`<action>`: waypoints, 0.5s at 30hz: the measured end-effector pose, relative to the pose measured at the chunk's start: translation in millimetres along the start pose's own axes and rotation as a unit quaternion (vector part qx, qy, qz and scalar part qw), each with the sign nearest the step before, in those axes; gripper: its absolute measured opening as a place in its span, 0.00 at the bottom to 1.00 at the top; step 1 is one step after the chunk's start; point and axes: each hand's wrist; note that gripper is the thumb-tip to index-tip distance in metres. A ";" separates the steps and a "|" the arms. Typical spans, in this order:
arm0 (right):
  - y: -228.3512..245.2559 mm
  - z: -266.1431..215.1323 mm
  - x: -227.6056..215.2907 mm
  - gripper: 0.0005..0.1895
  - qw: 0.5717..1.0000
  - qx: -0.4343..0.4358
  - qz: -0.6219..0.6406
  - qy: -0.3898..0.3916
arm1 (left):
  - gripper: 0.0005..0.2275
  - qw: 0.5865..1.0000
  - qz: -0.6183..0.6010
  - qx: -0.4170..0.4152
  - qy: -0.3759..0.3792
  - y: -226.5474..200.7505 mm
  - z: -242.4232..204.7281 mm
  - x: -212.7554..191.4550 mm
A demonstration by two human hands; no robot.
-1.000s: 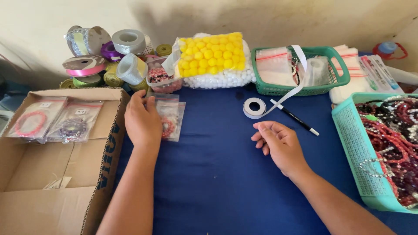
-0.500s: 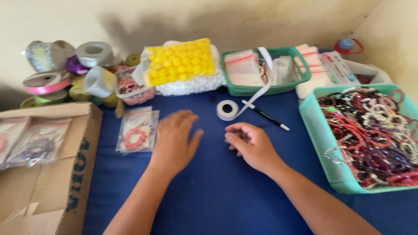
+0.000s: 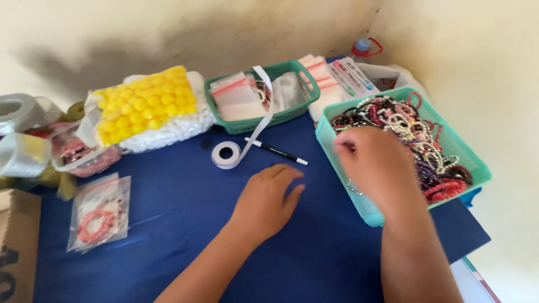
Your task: The person selects beaded bracelets from a basket and places them individually into small plastic bags.
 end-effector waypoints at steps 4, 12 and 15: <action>-39.5 1.8 -20.7 0.08 0.992 0.114 -0.032 -0.036 | 0.09 0.998 -0.055 0.030 -0.026 -14.3 50.2 37.9; -72.5 12.5 -22.5 0.16 0.986 0.148 -0.053 0.057 | 0.09 0.996 0.050 0.016 -0.076 -25.4 116.5 74.1; -74.6 12.8 -22.3 0.12 0.984 0.156 -0.056 0.064 | 0.10 0.996 0.070 0.007 -0.062 -24.0 124.6 75.9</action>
Point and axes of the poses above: each hand's wrist, its own z-axis towards the middle knuckle, its own x-axis out of the palm, y = z × x, and after that the axes turned 9 degrees about y, right-handed
